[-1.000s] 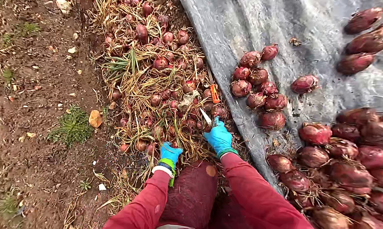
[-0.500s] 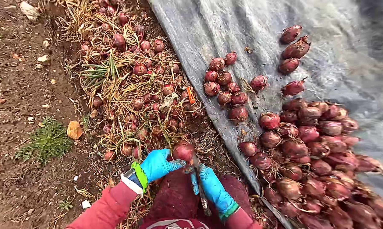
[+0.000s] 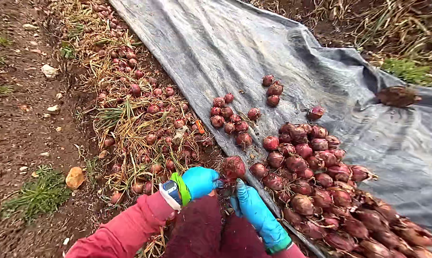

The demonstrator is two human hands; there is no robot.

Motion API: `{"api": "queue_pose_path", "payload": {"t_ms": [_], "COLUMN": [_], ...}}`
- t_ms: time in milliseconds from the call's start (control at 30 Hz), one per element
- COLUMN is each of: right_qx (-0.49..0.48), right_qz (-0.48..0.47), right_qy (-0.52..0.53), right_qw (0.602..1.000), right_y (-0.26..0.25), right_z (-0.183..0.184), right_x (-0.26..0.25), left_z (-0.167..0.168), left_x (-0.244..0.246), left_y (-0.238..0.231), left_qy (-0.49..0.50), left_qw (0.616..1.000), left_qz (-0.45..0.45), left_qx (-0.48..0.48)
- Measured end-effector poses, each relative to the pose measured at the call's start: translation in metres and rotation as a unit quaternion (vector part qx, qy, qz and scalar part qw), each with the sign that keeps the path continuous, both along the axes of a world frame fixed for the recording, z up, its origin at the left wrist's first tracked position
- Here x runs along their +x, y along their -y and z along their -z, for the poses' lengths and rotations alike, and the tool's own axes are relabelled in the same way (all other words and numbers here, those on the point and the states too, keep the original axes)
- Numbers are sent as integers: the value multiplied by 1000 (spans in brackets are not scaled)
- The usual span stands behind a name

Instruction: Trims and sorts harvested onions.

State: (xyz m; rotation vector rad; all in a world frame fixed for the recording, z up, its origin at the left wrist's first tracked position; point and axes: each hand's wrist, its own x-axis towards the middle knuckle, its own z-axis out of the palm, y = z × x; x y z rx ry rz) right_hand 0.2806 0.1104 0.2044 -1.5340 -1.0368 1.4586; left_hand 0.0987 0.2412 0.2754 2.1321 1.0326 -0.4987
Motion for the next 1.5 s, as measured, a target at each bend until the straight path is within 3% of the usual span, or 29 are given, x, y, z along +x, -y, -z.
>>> {"api": "queue_pose_path", "payload": {"t_ms": [67,133,233,333,433,500,600,667,733,800,833,867,900,1000,1100,1200,1267,1400,1500], "right_qx": [3,-29,-128,-211,-282,-324,-324,-295,-259,-255,-254,-256,-258,-238,-222,-204,-206,-238,-264], "right_qz": [137,198,197,186,199,187,117,103,103,90,81,70,60,41,49,60,67,90,76], "right_qy": [-30,-34,-41,-51,-114,-167,-194,-190,-166,-131,-107,-85,-64,-23,-11,-25,-34,-52,-93], "right_qw": [990,979,971,958,932,912,918,931,946,954,958,961,962,970,974,977,976,966,957], "right_y": [-3,-4,14,17,5,-13,-39,-49,-57,-42,-37,-28,-19,8,33,51,66,72,41], "right_z": [15,34,63,82,103,121,133,123,115,108,110,111,113,103,79,55,53,64,85], "right_x": [20,37,38,42,41,32,15,9,5,3,3,3,2,-1,-13,-22,-24,-21,-27], "left_z": [57,131,228,263,251,217,148,121,120,120,117,114,111,119,173,234,252,238,176], "left_x": [4,21,50,67,52,39,11,-42,-134,-243,-282,-305,-314,-257,-191,-160,-154,-168,-161], "left_y": [-55,-121,-157,-180,-182,-158,-105,-79,-63,-23,1,27,50,86,113,96,74,38,18], "left_qy": [35,-33,-96,-102,-36,84,218,206,88,-214,-351,-411,-410,-198,-32,-77,-121,-138,-5], "left_qw": [975,936,913,923,946,950,898,868,866,877,857,837,845,880,812,786,784,817,858], "left_qz": [-212,-348,-397,-372,-322,-299,-352,-401,-474,-426,-372,-357,-341,-432,-583,-613,-608,-553,-505], "left_qx": [57,29,-9,13,22,10,-147,-206,-135,-56,-53,-54,-41,3,-7,-22,-33,-85,-89]}}
